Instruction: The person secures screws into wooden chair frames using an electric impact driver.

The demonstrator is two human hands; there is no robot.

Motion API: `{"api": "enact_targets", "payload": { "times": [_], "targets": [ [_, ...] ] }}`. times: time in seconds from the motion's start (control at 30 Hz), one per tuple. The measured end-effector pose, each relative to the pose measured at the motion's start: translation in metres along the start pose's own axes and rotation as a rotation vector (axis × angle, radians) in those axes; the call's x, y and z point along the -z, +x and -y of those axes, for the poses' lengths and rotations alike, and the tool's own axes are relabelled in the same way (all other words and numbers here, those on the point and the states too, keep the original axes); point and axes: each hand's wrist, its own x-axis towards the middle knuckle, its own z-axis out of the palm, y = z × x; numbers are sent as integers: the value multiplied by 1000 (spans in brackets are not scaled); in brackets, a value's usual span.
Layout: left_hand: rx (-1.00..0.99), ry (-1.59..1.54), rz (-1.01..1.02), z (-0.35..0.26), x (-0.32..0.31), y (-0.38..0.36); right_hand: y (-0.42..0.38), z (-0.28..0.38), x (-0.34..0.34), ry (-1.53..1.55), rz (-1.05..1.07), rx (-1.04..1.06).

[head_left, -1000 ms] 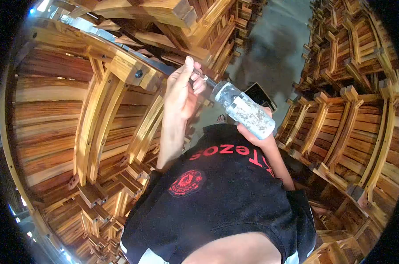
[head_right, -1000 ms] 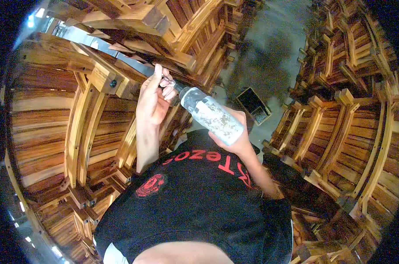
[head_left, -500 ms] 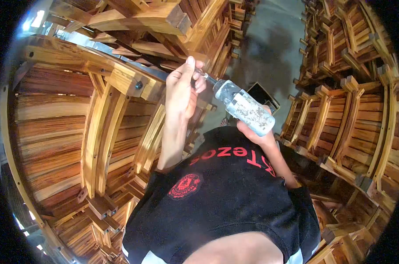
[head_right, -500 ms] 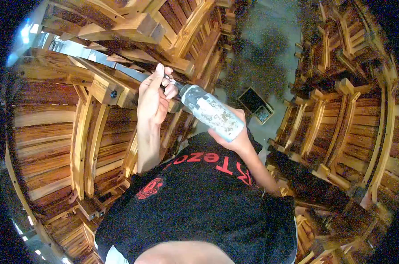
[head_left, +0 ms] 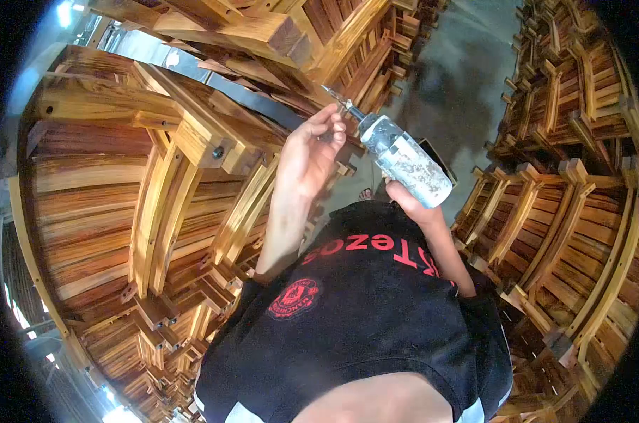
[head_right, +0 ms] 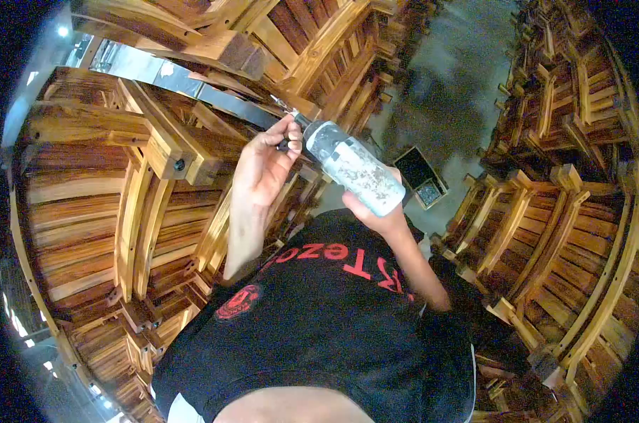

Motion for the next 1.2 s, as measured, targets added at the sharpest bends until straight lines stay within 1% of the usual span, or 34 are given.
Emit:
{"api": "enact_targets", "payload": {
  "times": [0.03,0.13,0.17,0.3,0.43,0.53,0.57,0.67,0.77,0.87,0.97,1.07,1.2],
  "targets": [
    [-30,43,50,3,14,6,-3,-7,2,-14,-8,7],
    [-148,176,-128,10,-1,3,-6,-14,8,0,-18,0],
    [-143,201,-120,11,-1,4,-7,-15,10,16,-18,-6],
    [-47,171,142,6,24,13,-12,-18,17,-39,28,-79],
    [-54,152,24,4,0,13,-14,-22,25,-147,73,-11],
    [-138,211,8,1,-2,17,-17,-29,26,-168,84,32],
    [-165,227,31,1,-1,17,-19,-33,26,-170,82,32],
    [-208,315,-29,1,-3,18,-25,-42,26,-170,73,22],
    [-200,342,32,0,2,19,-23,-42,27,-142,85,46],
    [-192,263,67,0,3,19,-25,-46,27,-164,102,62],
    [-186,209,14,0,1,21,-21,-48,27,-189,119,135],
    [-218,159,121,1,10,27,-22,-52,26,-221,78,174],
    [-191,110,-38,1,8,32,-19,-52,26,-232,82,190]
  ]
}}
